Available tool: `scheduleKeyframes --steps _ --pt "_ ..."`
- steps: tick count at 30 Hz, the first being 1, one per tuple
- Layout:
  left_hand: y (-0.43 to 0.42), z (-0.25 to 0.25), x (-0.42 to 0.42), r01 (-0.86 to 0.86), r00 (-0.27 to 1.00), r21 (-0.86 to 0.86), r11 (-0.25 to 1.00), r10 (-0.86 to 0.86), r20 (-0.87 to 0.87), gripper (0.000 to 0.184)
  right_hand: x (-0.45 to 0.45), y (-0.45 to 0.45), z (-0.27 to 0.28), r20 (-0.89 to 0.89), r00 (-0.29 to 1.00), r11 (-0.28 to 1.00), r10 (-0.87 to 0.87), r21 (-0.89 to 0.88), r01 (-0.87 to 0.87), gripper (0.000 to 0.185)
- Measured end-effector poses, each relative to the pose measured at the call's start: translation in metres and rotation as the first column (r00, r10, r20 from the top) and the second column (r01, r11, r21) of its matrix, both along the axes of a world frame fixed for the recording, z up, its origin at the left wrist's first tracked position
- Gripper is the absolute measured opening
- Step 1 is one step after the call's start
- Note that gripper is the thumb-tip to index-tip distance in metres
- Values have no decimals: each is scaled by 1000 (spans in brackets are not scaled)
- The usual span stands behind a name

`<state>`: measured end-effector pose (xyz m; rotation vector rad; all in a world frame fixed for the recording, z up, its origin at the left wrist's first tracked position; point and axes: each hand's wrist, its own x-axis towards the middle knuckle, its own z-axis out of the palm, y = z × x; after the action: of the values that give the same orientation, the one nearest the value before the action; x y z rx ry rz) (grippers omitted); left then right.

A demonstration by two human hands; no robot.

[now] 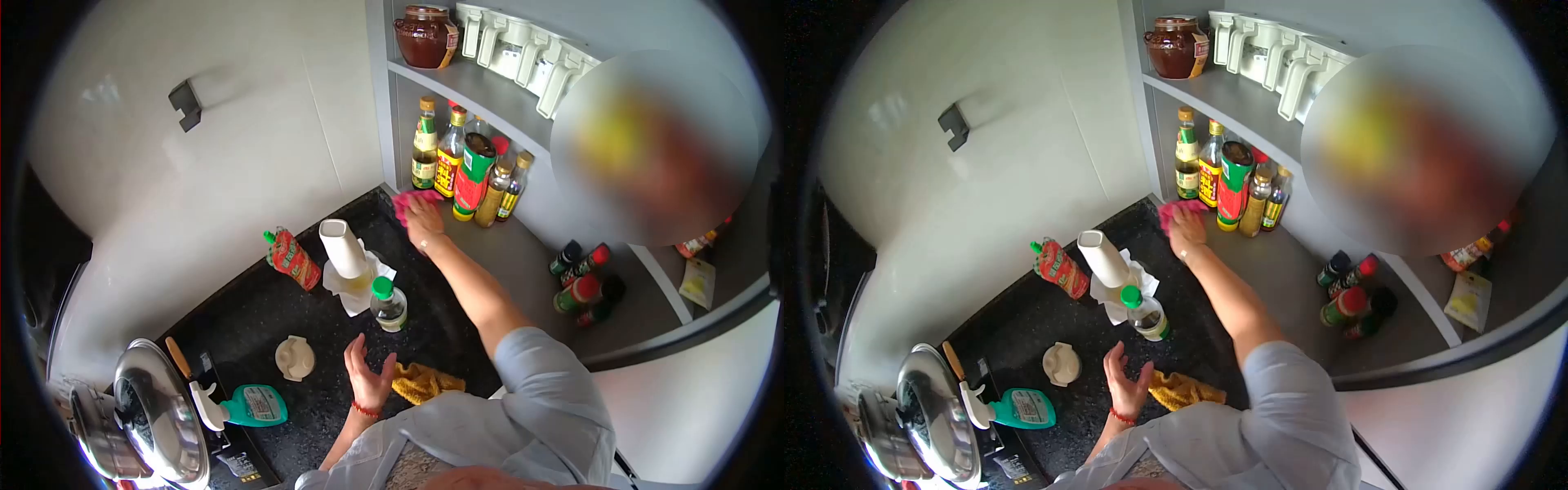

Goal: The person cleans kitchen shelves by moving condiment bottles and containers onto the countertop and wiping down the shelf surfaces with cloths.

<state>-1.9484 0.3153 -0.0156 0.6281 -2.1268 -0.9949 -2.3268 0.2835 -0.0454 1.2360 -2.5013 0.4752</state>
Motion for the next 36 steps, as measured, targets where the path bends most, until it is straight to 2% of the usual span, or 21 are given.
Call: scheduleKeyframes --steps 3,6,9,10,12,13,14,15,17,23,25,26,27,28,30,31,32,33,34,35,36 --pt "8 4 2 -18 999 0 1000 18 -44 64 -6 -24 9 0 999 985 -35 170 35 39" --pt "4 14 7 45 998 -20 999 -46 -33 60 7 12 -8 -249 967 988 61 -125 -95 30" --pt "-14 11 15 69 998 -15 998 -69 0 53 33 30 33 135 988 975 -81 -197 107 19" --pt "-17 15 15 76 996 -25 997 -77 -37 51 23 14 41 -34 995 820 -90 -570 55 13" --pt "-21 20 17 73 997 -32 997 -74 -30 49 19 -12 134 -210 970 649 -124 -756 -80 48" --pt "-21 22 18 68 997 -53 996 -69 -27 48 6 -36 158 -212 976 559 -54 -816 -147 66" --pt "-19 23 21 57 998 -53 997 -58 -21 48 5 -60 194 -122 942 317 313 -922 -225 67" --pt "-17 23 22 50 999 -57 997 -51 -14 48 -18 -83 205 -302 949 635 -93 -752 -177 65" --pt "-17 20 25 50 999 -75 996 -51 -14 46 -39 -113 182 -318 914 804 -250 -595 13 60" --pt "-21 18 47 -40 999 -13 999 40 -19 41 -10 -118 26 -65 942 838 -329 -480 260 56" --pt "-28 19 48 -35 999 -65 997 34 -25 38 10 -113 -13 335 930 690 -153 -637 343 44" --pt "-31 20 48 -39 999 -71 997 38 -19 37 17 -92 7 300 935 920 -187 -281 274 34" --pt "-33 20 46 -39 999 -78 996 38 -13 36 29 -69 40 269 941 976 -206 131 176 26" --pt "-33 21 43 -35 999 -72 997 33 -38 35 35 -50 42 334 942 998 -22 61 2 30" --pt "-36 21 37 -36 995 -67 997 30 -95 33 35 0 8 801 586 937 125 -290 196 28" --pt "-38 21 37 -12 993 -73 997 4 -117 32 40 31 -7 895 349 841 280 -403 360 27" --pt "-39 20 37 5 989 -76 997 -16 -145 30 66 69 9 648 448 405 616 -748 526 28" --pt "-39 20 38 18 985 -75 997 -31 -170 29 77 96 35 549 677 49 490 -792 608 32" --pt "-39 22 39 34 984 -95 995 -50 -173 27 94 131 93 444 847 15 292 -888 460 35" --pt "-38 22 43 56 984 -89 994 -70 -166 27 93 157 128 288 955 25 71 -958 287 33" --pt "-39 22 46 78 982 -84 993 -91 -165 26 74 179 154 23 901 269 -433 -951 153 28"
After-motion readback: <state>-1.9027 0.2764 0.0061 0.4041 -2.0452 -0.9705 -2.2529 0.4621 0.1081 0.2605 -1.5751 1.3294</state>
